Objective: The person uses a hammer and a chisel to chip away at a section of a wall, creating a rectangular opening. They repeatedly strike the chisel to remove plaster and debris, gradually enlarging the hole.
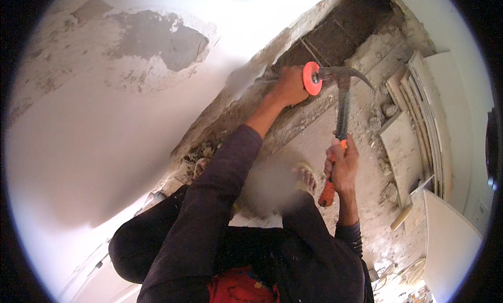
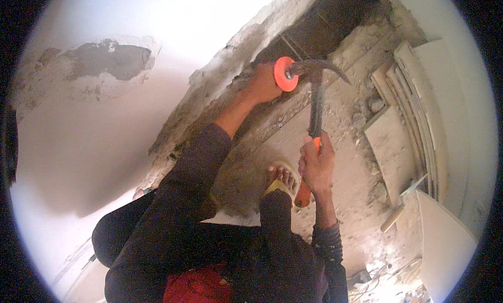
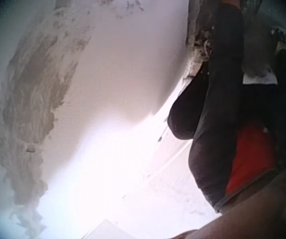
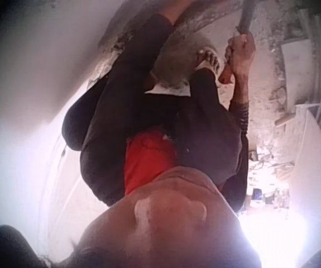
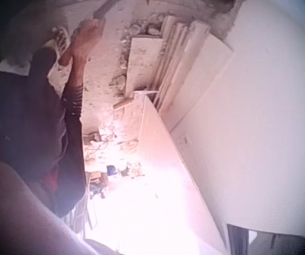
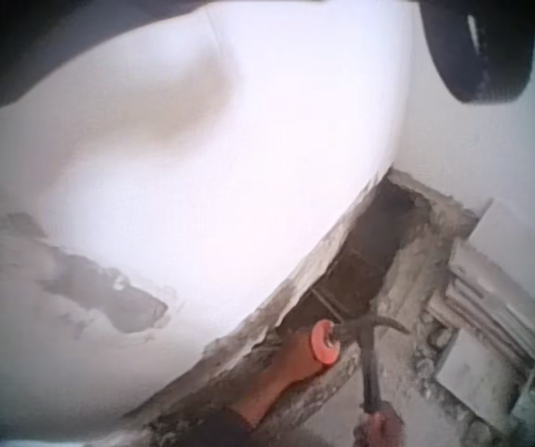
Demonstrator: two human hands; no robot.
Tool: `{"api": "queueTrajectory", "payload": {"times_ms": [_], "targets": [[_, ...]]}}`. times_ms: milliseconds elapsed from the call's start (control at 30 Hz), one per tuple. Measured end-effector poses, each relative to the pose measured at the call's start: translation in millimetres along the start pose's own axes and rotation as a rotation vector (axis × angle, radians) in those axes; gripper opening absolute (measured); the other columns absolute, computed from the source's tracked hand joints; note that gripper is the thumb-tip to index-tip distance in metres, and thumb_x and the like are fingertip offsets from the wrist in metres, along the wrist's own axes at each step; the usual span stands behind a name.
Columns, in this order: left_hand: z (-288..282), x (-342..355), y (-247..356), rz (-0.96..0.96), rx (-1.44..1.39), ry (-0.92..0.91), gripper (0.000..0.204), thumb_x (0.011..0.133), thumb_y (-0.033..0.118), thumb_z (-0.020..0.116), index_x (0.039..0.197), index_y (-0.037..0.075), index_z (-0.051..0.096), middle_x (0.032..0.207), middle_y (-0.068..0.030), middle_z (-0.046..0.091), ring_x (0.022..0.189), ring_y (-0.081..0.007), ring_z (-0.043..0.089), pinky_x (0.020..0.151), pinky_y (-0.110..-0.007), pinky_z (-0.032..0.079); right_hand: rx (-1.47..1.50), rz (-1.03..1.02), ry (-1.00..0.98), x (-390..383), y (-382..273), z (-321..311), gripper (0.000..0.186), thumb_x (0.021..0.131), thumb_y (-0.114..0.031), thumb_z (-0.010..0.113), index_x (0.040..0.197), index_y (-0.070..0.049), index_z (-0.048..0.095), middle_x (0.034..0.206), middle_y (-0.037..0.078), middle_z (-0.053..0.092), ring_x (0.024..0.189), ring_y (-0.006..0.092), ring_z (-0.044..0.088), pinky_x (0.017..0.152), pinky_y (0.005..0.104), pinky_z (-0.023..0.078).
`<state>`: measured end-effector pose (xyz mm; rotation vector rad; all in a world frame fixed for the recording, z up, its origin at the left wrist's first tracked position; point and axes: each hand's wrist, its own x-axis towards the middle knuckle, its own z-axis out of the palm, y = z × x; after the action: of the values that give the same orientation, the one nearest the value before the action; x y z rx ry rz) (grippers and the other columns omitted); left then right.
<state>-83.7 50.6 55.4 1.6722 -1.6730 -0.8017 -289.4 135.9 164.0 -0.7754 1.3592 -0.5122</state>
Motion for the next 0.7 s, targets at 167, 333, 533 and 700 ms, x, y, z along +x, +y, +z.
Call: {"api": "queueTrajectory", "payload": {"times_ms": [167, 333, 533, 700], "targets": [[-21.0, 10.8, -9.7, 0.064, 0.002, 0.169, 0.02, 0.069, 0.016, 0.063, 0.085, 0.004, 0.059, 0.079, -0.0195, 0.061, 0.075, -0.0379, 0.059, 0.062, -0.041, 0.048, 0.29, -0.617, 0.08, -10.7, -36.4, -24.7, 0.029, 0.093, -0.035, 0.044, 0.085, -0.008, 0.045, 0.06, 0.0, 0.044, 0.042, 0.0083, 0.041, 0.036, 0.0208, 0.035], [-16.3, 9.4, -7.7, 0.061, -0.042, 0.201, 0.022, 0.068, 0.014, 0.064, 0.086, 0.003, 0.059, 0.081, -0.0198, 0.061, 0.078, -0.0383, 0.059, 0.065, -0.043, 0.048, 1.211, -0.066, 0.242, -2.1, -53.3, 3.0, 0.024, 0.092, -0.031, 0.048, 0.102, -0.009, 0.046, 0.067, 0.002, 0.047, 0.047, 0.0098, 0.042, 0.04, 0.0208, 0.036], [-14.6, 7.6, -5.9, -0.045, 0.0, 0.168, 0.027, 0.069, 0.012, 0.064, 0.093, 0.003, 0.058, 0.089, -0.0202, 0.062, 0.085, -0.0369, 0.059, 0.07, -0.042, 0.048, -0.006, -0.08, 0.129, 12.2, -34.7, -4.4, 0.012, 0.092, -0.021, 0.048, 0.09, -0.01, 0.045, 0.059, -0.003, 0.041, 0.044, 0.0064, 0.041, 0.037, 0.0207, 0.035], [-29.6, 11.7, -11.1, -0.072, -0.039, 0.122, 0.028, 0.074, 0.014, 0.06, 0.1, 0.002, 0.057, 0.095, -0.0211, 0.061, 0.092, -0.0368, 0.058, 0.077, -0.04, 0.048, 0.321, -0.677, 0.107, 1.0, -89.3, -18.9, 0.026, 0.093, -0.036, 0.046, 0.084, -0.011, 0.044, 0.06, -0.002, 0.04, 0.043, 0.006, 0.036, 0.037, 0.0204, 0.032]]}}
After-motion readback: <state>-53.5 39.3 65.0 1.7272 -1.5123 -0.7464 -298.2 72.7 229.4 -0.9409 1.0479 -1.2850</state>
